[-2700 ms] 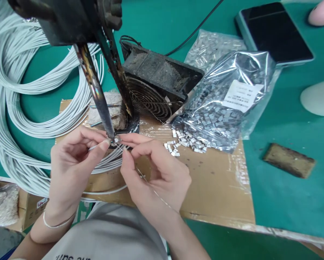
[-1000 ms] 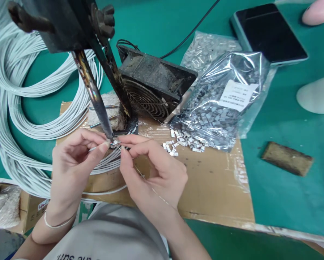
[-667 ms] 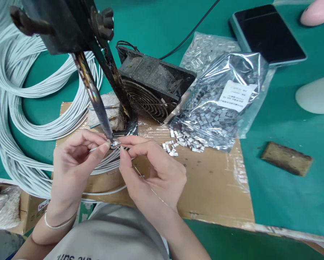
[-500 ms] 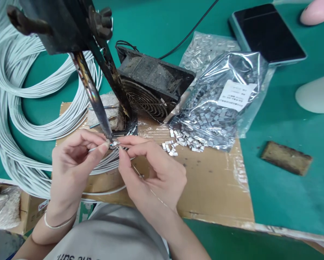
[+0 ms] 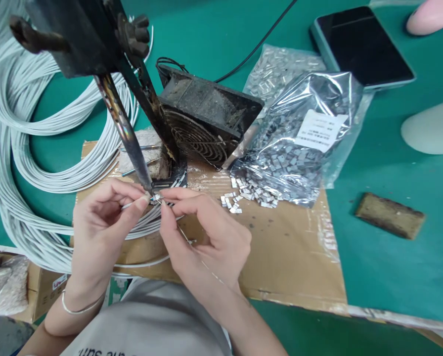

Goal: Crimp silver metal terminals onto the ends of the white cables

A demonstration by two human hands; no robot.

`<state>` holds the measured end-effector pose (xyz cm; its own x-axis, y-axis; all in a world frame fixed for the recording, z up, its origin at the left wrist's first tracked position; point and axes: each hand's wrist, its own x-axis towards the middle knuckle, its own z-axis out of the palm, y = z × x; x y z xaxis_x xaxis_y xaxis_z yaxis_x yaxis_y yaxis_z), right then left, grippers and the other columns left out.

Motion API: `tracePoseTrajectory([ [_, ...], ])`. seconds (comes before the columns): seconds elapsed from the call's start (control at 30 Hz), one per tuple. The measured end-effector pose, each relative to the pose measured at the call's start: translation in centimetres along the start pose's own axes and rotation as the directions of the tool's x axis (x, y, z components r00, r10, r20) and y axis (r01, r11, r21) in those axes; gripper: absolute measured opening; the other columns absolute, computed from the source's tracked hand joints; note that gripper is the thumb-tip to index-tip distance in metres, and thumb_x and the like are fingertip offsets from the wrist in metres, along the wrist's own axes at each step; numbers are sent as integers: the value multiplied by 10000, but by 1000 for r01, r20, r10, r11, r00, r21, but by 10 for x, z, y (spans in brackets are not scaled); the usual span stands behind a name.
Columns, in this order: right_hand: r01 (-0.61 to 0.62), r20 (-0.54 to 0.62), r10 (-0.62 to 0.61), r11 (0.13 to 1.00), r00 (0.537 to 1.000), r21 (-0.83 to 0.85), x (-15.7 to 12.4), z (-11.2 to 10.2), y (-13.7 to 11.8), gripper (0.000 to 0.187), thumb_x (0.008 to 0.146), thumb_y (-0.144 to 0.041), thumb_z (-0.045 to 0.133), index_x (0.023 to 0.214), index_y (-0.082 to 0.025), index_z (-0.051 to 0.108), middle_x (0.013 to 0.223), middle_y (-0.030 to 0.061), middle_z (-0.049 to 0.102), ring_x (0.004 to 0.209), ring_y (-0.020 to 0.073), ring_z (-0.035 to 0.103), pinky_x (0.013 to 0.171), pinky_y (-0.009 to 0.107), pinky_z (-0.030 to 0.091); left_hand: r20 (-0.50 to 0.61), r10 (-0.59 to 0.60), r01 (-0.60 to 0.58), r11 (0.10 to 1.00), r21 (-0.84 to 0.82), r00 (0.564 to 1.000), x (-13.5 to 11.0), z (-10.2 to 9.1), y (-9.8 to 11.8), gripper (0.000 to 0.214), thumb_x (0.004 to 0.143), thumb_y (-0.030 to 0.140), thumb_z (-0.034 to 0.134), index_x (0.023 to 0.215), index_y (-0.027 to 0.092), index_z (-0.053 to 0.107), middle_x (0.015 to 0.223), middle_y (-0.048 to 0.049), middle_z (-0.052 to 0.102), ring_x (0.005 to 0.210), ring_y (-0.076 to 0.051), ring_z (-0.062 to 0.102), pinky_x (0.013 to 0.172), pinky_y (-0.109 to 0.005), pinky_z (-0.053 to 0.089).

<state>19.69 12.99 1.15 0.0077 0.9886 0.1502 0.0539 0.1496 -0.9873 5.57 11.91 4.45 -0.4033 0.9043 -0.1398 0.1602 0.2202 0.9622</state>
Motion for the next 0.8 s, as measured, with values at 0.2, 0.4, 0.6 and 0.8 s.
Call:
tracePoseTrajectory([
  [0.2,9,-13,-9,1000,1000,-13,-1,0,0,218,926,-72,753,904,-288,733,1051,1,839,973,215,801,871,378,628,2,34,-34,999,15,999,-2,-2,-2,105,843,123,802,802,206,753,901,-51,807,638,-129,599,472,-235,380],
  [0.4,21,-11,-22,1000,1000,-19,-2,0,0,216,930,-71,754,910,-286,736,1048,7,841,950,214,800,856,380,638,6,58,-58,998,12,998,-2,-3,-5,112,869,121,793,807,207,754,901,-55,801,721,-154,656,497,-234,416],
  [0.6,82,-2,-82,995,997,-50,-1,0,-1,241,908,-28,751,920,-268,725,1052,7,846,935,206,802,857,379,636,14,71,-71,997,0,997,-3,-3,-7,119,884,117,793,820,212,756,912,-51,798,778,-159,681,534,-228,442],
  [0.8,103,4,-103,992,995,-71,-2,1,0,242,907,-33,748,930,-274,730,1058,12,850,911,203,812,839,370,644,10,81,-81,997,20,997,-2,-4,-4,122,882,113,779,811,209,754,918,-51,799,771,-157,681,535,-229,445],
])
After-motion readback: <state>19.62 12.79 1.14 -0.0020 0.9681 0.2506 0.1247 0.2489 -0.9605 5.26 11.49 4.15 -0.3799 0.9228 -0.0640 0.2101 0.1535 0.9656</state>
